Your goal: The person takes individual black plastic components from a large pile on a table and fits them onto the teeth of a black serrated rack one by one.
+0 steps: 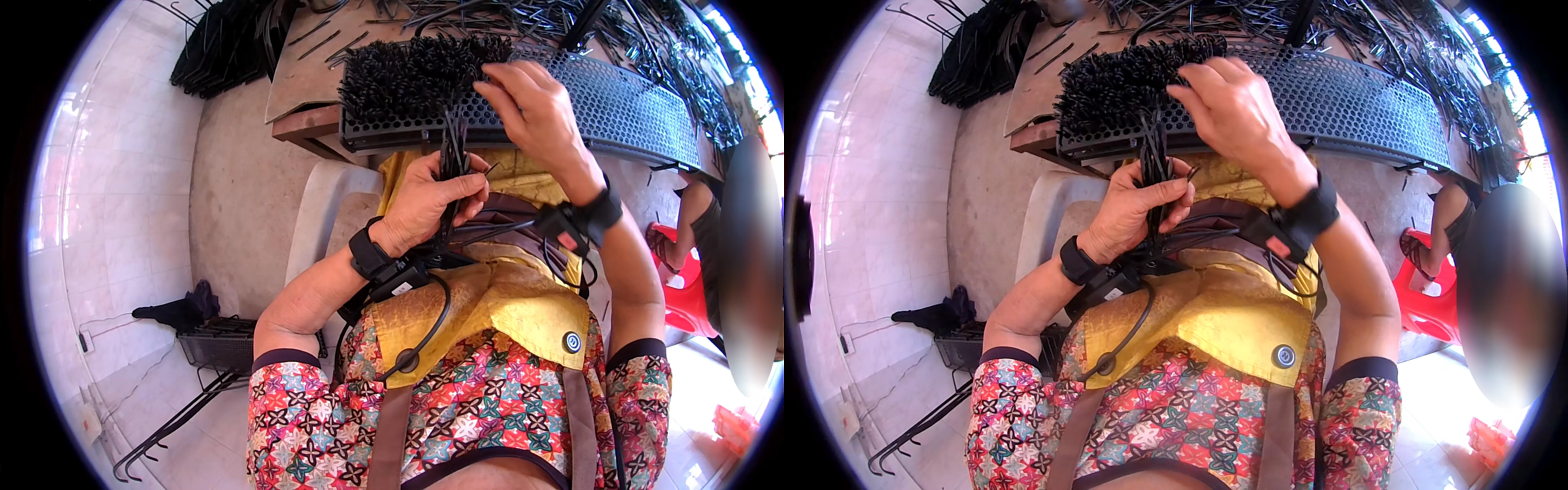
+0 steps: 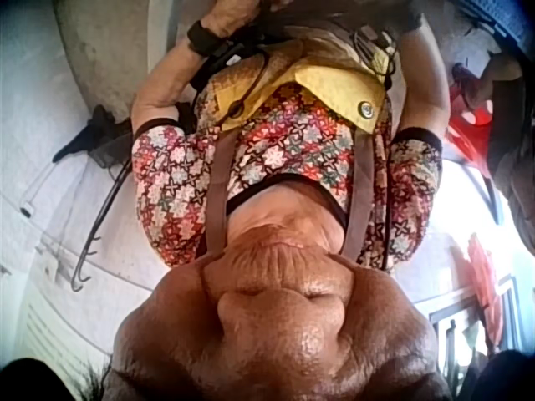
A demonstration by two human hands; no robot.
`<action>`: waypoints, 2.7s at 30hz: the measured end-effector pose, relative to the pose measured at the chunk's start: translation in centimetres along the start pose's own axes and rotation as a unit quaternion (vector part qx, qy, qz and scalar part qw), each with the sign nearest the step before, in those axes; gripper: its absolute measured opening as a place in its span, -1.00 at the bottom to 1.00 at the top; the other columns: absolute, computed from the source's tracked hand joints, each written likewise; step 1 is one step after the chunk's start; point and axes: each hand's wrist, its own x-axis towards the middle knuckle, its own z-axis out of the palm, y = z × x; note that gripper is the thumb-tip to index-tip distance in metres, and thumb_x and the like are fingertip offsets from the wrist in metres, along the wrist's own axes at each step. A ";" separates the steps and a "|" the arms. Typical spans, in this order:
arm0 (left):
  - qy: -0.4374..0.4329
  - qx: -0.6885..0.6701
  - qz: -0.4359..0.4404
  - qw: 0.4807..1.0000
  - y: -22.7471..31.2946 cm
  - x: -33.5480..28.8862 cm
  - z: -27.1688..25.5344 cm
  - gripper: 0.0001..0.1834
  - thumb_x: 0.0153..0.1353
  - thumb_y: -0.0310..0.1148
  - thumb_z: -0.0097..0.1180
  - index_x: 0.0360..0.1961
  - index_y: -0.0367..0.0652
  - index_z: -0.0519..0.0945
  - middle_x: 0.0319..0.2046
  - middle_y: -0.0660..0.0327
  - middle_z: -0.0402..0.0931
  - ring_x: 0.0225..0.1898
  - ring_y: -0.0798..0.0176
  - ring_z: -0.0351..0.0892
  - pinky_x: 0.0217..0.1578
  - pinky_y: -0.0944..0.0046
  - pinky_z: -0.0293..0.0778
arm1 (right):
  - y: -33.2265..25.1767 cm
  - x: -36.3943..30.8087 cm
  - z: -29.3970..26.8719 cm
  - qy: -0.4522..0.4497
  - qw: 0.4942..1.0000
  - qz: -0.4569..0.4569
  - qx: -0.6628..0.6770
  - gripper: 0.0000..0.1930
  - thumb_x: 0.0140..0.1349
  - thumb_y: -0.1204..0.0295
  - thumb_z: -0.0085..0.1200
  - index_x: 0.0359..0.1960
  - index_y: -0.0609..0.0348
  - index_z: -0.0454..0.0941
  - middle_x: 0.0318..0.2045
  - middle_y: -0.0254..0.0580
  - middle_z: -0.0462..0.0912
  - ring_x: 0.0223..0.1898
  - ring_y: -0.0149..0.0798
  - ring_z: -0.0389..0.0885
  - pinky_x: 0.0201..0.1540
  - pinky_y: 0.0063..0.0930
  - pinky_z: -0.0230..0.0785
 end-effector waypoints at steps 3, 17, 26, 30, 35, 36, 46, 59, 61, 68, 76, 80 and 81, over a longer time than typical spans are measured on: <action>0.010 0.000 0.022 1.000 -0.4 -0.2 -0.2 -0.80 0.20 -0.47 0.10 -0.15 -0.26 0.48 -0.45 0.10 0.53 -0.55 0.32 0.49 -0.66 0.43 0.30 | -2.4 -2.6 -1.4 -0.103 0.955 0.218 0.172 -0.85 0.06 0.47 0.21 -0.39 0.31 0.56 -0.60 -0.19 0.56 -0.57 -0.37 0.54 -0.52 -0.51 0.35; 0.031 0.002 0.007 0.999 -0.8 -0.1 -0.1 -0.85 0.22 -0.43 0.09 -0.22 -0.25 0.46 -0.46 0.15 0.51 -0.57 0.32 0.45 -0.60 0.38 0.39 | 0.8 0.2 -3.0 0.159 0.929 0.251 0.219 -0.92 0.05 0.54 0.24 -0.43 0.24 0.60 -0.63 -0.38 0.59 -0.60 -0.61 0.48 -0.55 -0.76 0.32; 0.028 0.013 -0.011 0.999 -0.7 -0.1 0.1 -0.84 0.20 -0.45 0.09 -0.21 -0.26 0.46 -0.49 0.18 0.46 -0.61 0.36 0.40 -0.63 0.41 0.31 | 1.1 1.5 -0.5 0.146 0.981 0.082 0.099 -0.92 0.02 0.55 0.22 -0.43 0.23 0.58 -0.56 -0.26 0.60 -0.57 -0.45 0.54 -0.49 -0.60 0.39; 0.027 0.006 -0.017 0.999 -0.5 0.0 0.1 -0.85 0.19 -0.46 0.10 -0.23 -0.25 0.46 -0.50 0.18 0.45 -0.62 0.37 0.38 -0.65 0.41 0.29 | 0.4 2.5 -0.6 0.132 0.990 0.009 0.049 -0.92 -0.01 0.58 0.20 -0.47 0.23 0.55 -0.57 -0.19 0.56 -0.58 -0.25 0.55 -0.52 -0.52 0.36; 0.020 -0.011 -0.036 0.999 -0.4 -0.1 0.0 -0.87 0.19 -0.46 0.09 -0.25 -0.24 0.46 -0.53 0.19 0.42 -0.63 0.38 0.34 -0.66 0.42 0.27 | 0.0 2.5 -0.9 0.096 0.994 0.006 0.047 -0.92 -0.01 0.59 0.19 -0.48 0.24 0.54 -0.56 -0.18 0.55 -0.59 -0.22 0.53 -0.53 -0.49 0.35; 0.019 -0.012 -0.042 0.999 -0.4 0.0 0.0 -0.87 0.19 -0.46 0.09 -0.25 -0.24 0.46 -0.53 0.19 0.42 -0.63 0.38 0.33 -0.66 0.42 0.26 | -0.1 2.5 -1.0 0.087 0.995 0.008 0.046 -0.92 -0.01 0.59 0.19 -0.48 0.24 0.53 -0.56 -0.18 0.55 -0.58 -0.22 0.53 -0.52 -0.49 0.35; -0.010 -0.042 -0.089 0.995 0.0 0.1 0.0 -0.87 0.20 -0.46 0.07 -0.25 -0.26 0.48 -0.55 0.19 0.40 -0.66 0.40 0.28 -0.67 0.43 0.22 | 0.3 3.3 -0.3 0.087 0.995 -0.026 0.040 -0.92 -0.03 0.57 0.19 -0.50 0.23 0.52 -0.56 -0.15 0.54 -0.52 -0.11 0.54 -0.48 -0.42 0.38; -0.050 -0.075 -0.098 0.991 -0.2 0.2 -0.5 -0.72 0.30 -0.23 -0.03 -0.23 -0.28 0.48 -0.54 0.19 0.40 -0.69 0.41 0.25 -0.69 0.43 0.18 | 2.0 2.3 1.5 0.056 0.997 -0.045 0.007 -0.93 -0.01 0.55 0.16 -0.49 0.22 0.51 -0.55 -0.08 0.53 -0.44 0.02 0.53 -0.39 -0.24 0.41; -0.055 -0.080 -0.097 0.991 -0.3 0.2 -0.7 -0.65 0.33 -0.16 -0.09 -0.23 -0.29 0.48 -0.54 0.18 0.40 -0.70 0.40 0.24 -0.70 0.42 0.18 | 2.0 2.2 1.5 0.040 0.997 -0.067 -0.011 -0.91 0.00 0.53 0.16 -0.51 0.23 0.49 -0.54 -0.08 0.52 -0.42 0.05 0.52 -0.38 -0.21 0.41; -0.066 -0.073 -0.096 0.990 -0.5 0.3 -0.8 -0.54 0.37 -0.07 -0.22 -0.19 -0.33 0.45 -0.54 0.16 0.40 -0.70 0.37 0.24 -0.69 0.40 0.17 | 1.6 2.2 1.4 0.011 0.996 -0.080 0.038 -0.94 -0.03 0.57 0.12 -0.50 0.24 0.49 -0.53 -0.04 0.53 -0.40 0.06 0.53 -0.36 -0.19 0.41; -0.064 -0.064 -0.104 0.990 -0.3 0.2 -0.6 -0.50 0.36 -0.03 -0.23 -0.14 -0.35 0.43 -0.54 0.16 0.41 -0.70 0.38 0.24 -0.68 0.41 0.18 | -0.4 1.0 -0.1 -0.095 0.958 0.213 0.168 -0.83 0.08 0.42 0.19 -0.38 0.29 0.58 -0.58 -0.13 0.59 -0.62 -0.24 0.52 -0.56 -0.49 0.37; -0.096 -0.053 -0.081 0.991 -0.7 -0.1 -0.5 -0.52 0.33 -0.03 -0.14 -0.13 -0.32 0.43 -0.53 0.15 0.45 -0.70 0.40 0.29 -0.69 0.44 0.19 | -1.5 -0.6 -0.7 -0.182 0.835 0.356 0.377 -0.91 0.13 0.51 0.15 -0.39 0.30 0.60 -0.60 -0.38 0.57 -0.61 -0.58 0.45 -0.58 -0.70 0.33; -0.086 -0.038 -0.078 0.992 -0.6 0.0 -0.4 -0.52 0.34 -0.03 -0.16 -0.10 -0.32 0.42 -0.53 0.15 0.45 -0.70 0.40 0.29 -0.69 0.44 0.19 | -1.3 -0.9 -0.6 -0.167 0.830 0.365 0.386 -0.92 0.12 0.52 0.15 -0.40 0.31 0.60 -0.60 -0.37 0.57 -0.61 -0.58 0.45 -0.59 -0.70 0.33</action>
